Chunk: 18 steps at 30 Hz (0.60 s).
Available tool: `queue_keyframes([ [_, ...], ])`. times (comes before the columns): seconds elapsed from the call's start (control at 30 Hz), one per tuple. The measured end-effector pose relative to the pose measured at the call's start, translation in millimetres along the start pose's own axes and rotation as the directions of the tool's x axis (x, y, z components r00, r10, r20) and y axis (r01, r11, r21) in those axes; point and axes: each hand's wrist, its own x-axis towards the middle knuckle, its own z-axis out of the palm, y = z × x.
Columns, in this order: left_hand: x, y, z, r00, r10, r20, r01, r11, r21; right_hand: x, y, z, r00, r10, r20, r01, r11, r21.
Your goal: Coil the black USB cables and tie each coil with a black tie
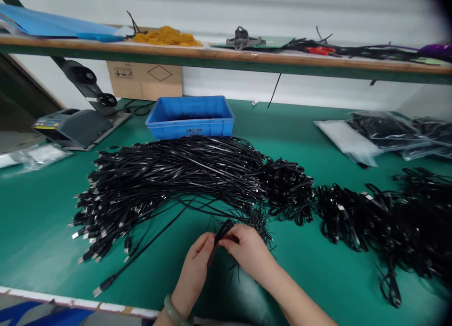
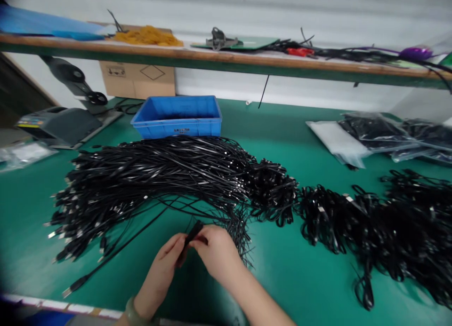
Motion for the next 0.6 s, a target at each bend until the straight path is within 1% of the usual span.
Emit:
queue_keyframes([
  [0.07,-0.6,-5.0,2.9,0.995,-0.071,0.063,0.074,0.996,-0.041,-1.6,-1.3,-2.2,0.991,-0.114,-0.064,0.107,0.988,-0.113],
  [0.13,-1.1,-7.4,2.0,0.976,-0.15,0.161,0.163,0.984,-0.07,-2.9,-0.6,-4.1,0.98,-0.18,-0.085,0.157,0.963,-0.22],
  [0.17,-1.1,-7.2,-0.1,0.97,-0.155,0.187,0.172,0.982,-0.08,-3.5,0.1,-4.4,0.977,-0.197,-0.083,0.168,0.947,-0.273],
  [0.2,-0.9,-5.9,-3.1,0.974,-0.131,0.185,0.149,0.985,-0.088,-4.1,0.7,-4.2,0.976,-0.207,-0.072,0.175,0.933,-0.315],
  [0.23,-0.4,-3.7,-6.6,0.985,-0.083,0.152,0.098,0.991,-0.091,-4.7,1.0,-3.6,0.976,-0.212,-0.046,0.185,0.924,-0.335],
  [0.3,1.2,2.6,-13.5,0.999,0.012,0.043,-0.01,0.998,-0.064,-5.6,0.5,-1.8,0.979,-0.202,0.022,0.2,0.939,-0.28],
  [0.33,1.8,5.9,-16.1,0.999,0.028,0.018,-0.027,0.999,-0.033,-5.7,-0.3,-1.1,0.981,-0.189,0.048,0.195,0.958,-0.212],
  [0.37,2.0,9.1,-17.7,1.0,0.023,0.02,-0.023,1.0,0.005,-5.5,-1.1,-0.7,0.983,-0.172,0.06,0.178,0.975,-0.131],
  [0.43,0.5,14.4,-18.1,0.996,-0.018,0.085,0.012,0.997,0.076,-4.4,-1.9,-1.2,0.992,-0.124,0.024,0.125,0.992,-0.006],
  [0.47,-1.1,16.7,-17.3,0.991,-0.031,0.132,0.017,0.995,0.099,-3.7,-1.8,-1.9,0.994,-0.105,-0.017,0.106,0.994,0.016],
  [0.53,-4.8,20.9,-15.3,0.978,0.002,0.206,-0.026,0.993,0.111,-3.0,-0.6,-3.7,0.991,-0.107,-0.075,0.107,0.994,-0.013],
  [0.6,-6.4,24.8,-14.9,0.967,0.089,0.237,-0.123,0.984,0.13,-3.7,0.6,-4.4,0.986,-0.142,-0.082,0.137,0.988,-0.073],
])
